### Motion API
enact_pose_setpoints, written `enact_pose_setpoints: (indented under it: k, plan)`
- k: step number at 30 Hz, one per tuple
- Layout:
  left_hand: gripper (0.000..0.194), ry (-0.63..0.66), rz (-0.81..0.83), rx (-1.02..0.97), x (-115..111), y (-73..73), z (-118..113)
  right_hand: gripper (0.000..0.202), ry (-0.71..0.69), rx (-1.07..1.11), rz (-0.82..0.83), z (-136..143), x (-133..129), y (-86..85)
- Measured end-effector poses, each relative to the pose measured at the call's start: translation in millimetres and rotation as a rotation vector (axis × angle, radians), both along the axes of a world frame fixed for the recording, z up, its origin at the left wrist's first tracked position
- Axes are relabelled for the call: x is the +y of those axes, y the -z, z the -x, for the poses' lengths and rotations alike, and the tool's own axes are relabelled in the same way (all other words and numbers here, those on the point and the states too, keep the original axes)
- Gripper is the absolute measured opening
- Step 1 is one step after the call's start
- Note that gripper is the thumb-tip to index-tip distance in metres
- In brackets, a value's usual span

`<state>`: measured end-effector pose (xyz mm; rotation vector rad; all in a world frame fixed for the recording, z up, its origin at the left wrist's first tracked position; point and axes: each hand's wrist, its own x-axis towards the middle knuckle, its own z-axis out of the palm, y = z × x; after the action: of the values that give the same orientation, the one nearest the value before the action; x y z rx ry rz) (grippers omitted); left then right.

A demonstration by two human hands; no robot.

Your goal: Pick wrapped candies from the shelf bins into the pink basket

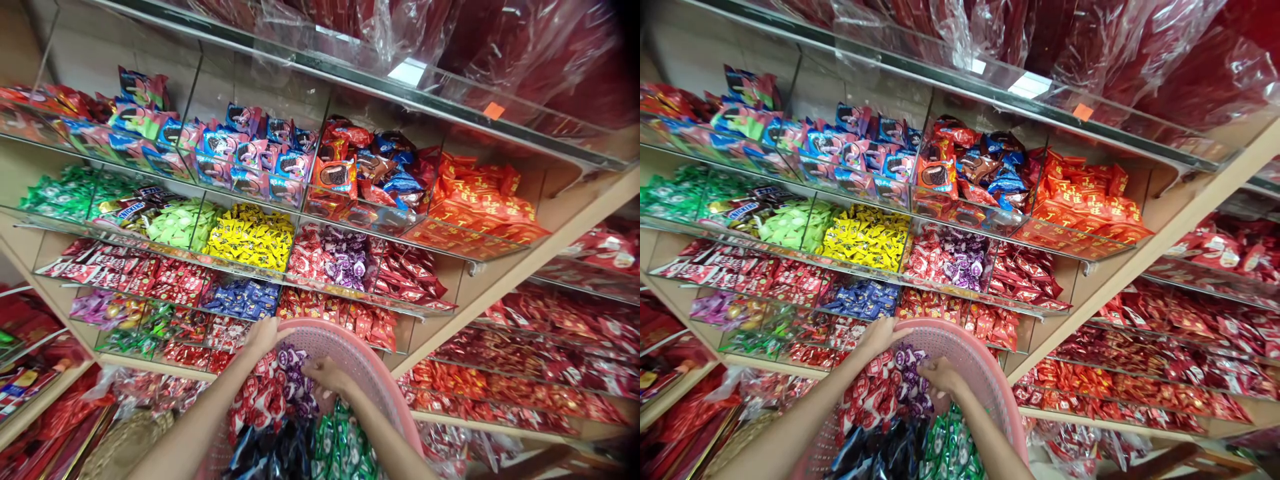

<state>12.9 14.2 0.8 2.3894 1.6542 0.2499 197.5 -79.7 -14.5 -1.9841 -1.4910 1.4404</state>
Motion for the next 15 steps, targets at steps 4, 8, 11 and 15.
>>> enact_pose_setpoints:
  k: [4, 8, 11, 15]
  plan:
    - [0.067, 0.009, -0.008, 0.004, -0.1, 0.0, 0.2, 0.037, 0.056, -0.025, -0.003, -0.8, 0.3, 3.8]
    - [0.067, 0.012, -0.025, 0.004, -0.4, -0.5, 0.2, 0.038, 0.01, -0.184, -0.08, -5.7, 3.1, -4.8]
    - [0.068, 0.008, -0.035, 0.008, -0.9, -1.4, 0.5, 0.034, -0.055, -0.388, -0.294, -10.4, 7.2, -35.7]
    - [0.07, -0.022, -0.002, 0.022, -1.3, -2.6, 0.2, 0.034, -0.234, -0.291, -0.462, -12.0, 13.9, -112.0]
